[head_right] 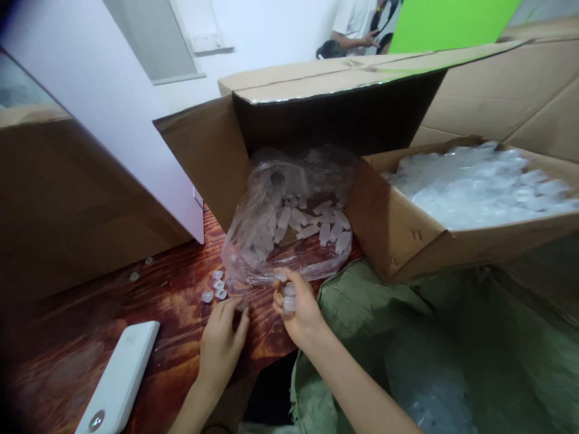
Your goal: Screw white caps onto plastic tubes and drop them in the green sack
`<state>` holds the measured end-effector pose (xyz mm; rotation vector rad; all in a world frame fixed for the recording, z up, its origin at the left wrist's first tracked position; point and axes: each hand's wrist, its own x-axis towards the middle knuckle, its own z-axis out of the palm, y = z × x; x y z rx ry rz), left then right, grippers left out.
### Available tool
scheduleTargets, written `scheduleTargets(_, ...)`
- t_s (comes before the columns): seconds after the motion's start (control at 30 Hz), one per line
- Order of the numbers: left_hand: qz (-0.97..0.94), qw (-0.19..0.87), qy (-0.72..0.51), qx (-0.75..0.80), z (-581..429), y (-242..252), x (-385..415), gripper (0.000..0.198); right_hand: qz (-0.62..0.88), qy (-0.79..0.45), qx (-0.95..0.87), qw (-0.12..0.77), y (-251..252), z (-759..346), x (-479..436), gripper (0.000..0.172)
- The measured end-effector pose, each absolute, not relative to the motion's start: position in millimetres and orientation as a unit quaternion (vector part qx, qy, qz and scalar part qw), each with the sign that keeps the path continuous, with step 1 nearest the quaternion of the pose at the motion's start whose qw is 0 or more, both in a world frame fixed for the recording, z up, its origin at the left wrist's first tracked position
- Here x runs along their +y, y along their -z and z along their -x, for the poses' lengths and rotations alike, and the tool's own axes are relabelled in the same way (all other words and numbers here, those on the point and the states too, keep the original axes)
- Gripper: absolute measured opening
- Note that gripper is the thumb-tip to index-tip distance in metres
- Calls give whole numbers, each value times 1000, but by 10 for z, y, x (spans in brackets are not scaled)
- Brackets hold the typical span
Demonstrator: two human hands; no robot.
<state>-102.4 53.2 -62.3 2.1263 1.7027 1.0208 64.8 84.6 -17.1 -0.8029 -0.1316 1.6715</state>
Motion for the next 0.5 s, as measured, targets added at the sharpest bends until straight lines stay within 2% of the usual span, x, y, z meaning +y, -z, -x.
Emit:
scheduleTargets(0.13,-765,3,-300,570,1092,607,640,26,333,-750,-17,571,156,-993,541,12)
scheduleTargets(0.27,-805,-126,-328,479,900,324,752,27,333,-770,21,544,245,-1186,163,18)
scheduleTargets(0.37,-836,-118,-321,429,569,0,1029,23,323,-787,50,524,320,-1273,-50,24)
scheduleTargets(0.5,-862,-99,-192,458,18,-260,1674,22,313,-787,76,526,398,-1406,-246,25)
